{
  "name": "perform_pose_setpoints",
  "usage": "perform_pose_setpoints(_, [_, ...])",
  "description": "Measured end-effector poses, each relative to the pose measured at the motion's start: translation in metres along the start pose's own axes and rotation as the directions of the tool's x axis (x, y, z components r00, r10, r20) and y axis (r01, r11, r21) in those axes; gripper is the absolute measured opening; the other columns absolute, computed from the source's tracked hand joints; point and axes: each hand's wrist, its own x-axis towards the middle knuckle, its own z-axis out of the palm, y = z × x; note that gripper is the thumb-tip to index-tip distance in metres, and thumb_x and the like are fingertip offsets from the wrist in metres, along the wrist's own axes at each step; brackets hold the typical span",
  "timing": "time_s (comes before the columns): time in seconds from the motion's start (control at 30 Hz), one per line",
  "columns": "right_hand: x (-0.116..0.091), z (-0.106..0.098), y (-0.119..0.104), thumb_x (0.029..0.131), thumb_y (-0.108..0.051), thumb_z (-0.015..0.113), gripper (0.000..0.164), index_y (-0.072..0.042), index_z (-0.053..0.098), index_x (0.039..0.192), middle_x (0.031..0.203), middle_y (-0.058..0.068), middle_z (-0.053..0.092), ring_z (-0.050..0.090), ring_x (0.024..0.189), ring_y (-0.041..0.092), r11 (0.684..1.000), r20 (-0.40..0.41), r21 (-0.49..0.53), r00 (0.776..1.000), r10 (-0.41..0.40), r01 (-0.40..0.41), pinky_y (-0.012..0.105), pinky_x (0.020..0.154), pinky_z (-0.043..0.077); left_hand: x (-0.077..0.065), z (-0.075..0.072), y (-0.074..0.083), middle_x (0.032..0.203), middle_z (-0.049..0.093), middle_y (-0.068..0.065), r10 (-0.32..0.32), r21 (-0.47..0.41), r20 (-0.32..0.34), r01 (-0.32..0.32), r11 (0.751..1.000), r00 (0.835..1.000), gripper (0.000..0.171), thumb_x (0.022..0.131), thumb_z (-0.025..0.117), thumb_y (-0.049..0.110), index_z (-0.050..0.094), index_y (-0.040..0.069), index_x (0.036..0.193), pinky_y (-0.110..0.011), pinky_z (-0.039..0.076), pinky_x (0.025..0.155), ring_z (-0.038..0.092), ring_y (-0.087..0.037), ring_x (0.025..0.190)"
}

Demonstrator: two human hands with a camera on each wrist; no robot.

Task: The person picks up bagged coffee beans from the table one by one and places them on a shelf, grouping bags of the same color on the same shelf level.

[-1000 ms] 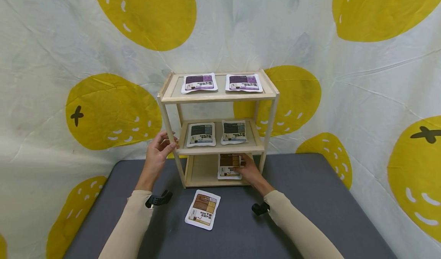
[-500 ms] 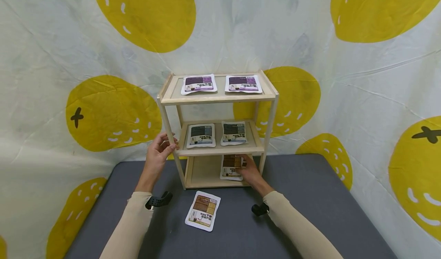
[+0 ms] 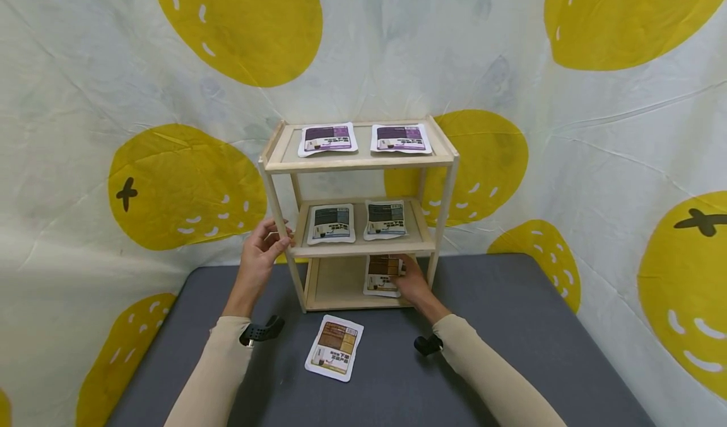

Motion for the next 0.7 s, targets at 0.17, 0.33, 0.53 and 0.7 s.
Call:
perform_pose_setpoints(0.17, [-0.004,-0.002,-0.003,0.093,-0.005,0.064,0.07,-0.008,0.035,0.156,0.165,0.025,0.016,0.028,0.147,0.048,1.0,-0.001,-0.027,1.0,0.013,-0.013,0.063,0.11,0.037,0.0,0.0,0.0,0.119,0.054,-0.031,0.001,0.007,0.002,-0.001,1.0,1.0,0.039,0.098,0.065,0.004,0.053,-0.001,0.135,-0.027,0.057,0.089,0.064,-0.031,0.103])
perform_pose_setpoints(0.33, [-0.01,-0.003,-0.006,0.092,-0.008,0.07,0.066,-0.005,0.042,0.152,0.159,0.025,0.026,0.038,0.14,0.047,0.999,0.002,0.005,0.999,-0.036,0.036,0.061,0.107,0.041,0.001,0.0,0.0,0.118,0.056,-0.028,0.004,0.008,0.0,-0.004,1.0,1.0,0.04,0.098,0.065,0.005,0.053,-0.002,0.135,-0.027,0.057,0.089,0.064,-0.032,0.103])
perform_pose_setpoints(0.53, [-0.016,0.001,-0.008,0.091,-0.006,0.071,0.066,0.004,0.043,0.149,0.155,0.026,0.038,0.041,0.14,0.047,0.992,0.028,0.085,0.995,-0.1,0.097,0.062,0.113,0.036,0.002,0.0,0.001,0.116,0.061,-0.016,-0.01,0.003,0.006,0.01,1.0,1.0,0.041,0.099,0.064,0.006,0.051,-0.003,0.137,-0.027,0.056,0.091,0.063,-0.034,0.108])
perform_pose_setpoints(0.7, [-0.025,0.006,-0.008,0.09,-0.003,0.072,0.066,0.005,0.043,0.148,0.151,0.027,0.043,0.044,0.137,0.047,0.985,0.046,0.122,0.991,-0.127,0.121,0.059,0.11,0.04,0.002,0.0,0.0,0.112,0.063,-0.004,-0.026,0.0,0.005,0.026,1.0,1.0,0.039,0.099,0.063,0.002,0.052,-0.001,0.136,-0.027,0.056,0.091,0.062,-0.037,0.111])
